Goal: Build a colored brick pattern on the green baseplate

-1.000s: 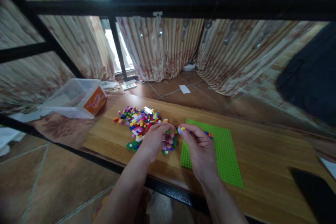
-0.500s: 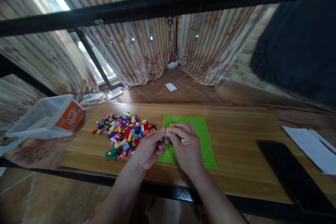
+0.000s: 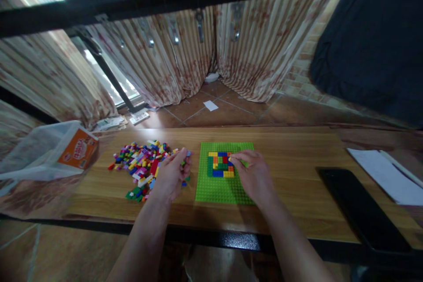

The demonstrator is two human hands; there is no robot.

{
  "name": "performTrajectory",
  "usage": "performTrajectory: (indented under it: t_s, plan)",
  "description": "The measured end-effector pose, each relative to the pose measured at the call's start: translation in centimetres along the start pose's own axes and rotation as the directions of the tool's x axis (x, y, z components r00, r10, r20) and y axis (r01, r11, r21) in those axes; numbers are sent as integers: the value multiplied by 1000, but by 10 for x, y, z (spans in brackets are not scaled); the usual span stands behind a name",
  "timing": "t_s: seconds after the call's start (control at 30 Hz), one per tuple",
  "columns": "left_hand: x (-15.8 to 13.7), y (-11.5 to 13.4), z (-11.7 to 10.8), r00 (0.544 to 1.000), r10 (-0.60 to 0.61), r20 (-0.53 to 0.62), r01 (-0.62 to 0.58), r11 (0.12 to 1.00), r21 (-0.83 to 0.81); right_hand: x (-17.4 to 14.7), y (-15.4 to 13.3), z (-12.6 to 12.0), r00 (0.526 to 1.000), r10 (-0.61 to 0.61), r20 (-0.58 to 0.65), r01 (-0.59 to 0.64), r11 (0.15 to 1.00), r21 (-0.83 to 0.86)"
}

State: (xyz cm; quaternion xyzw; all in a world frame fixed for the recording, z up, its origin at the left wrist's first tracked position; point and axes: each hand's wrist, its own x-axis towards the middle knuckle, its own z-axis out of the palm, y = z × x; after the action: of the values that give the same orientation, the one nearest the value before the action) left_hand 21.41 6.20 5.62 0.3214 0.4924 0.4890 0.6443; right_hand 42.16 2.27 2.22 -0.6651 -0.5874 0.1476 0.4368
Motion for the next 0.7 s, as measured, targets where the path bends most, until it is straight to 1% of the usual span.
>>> performTrajectory:
  t_s: [0.13,0.3,0.57,0.7]
  plan:
    - [-1,-2,2,1000,18,16,-18,999,28,-5,-7,15,993,-66,100,72,996,-59]
    - [-2,-4,2,999,22,40,-24,999,47,-4,-10,26,983,-93,158,111,988,-104]
    - [-1,-4,1,998,32,51,-34,999,36,-3,-6,36,976,-149,160,178,967,-185]
    - [-1,-5,0,997,38,61,-40,998,37,-1,-4,41,978,-137,157,166,968,-190]
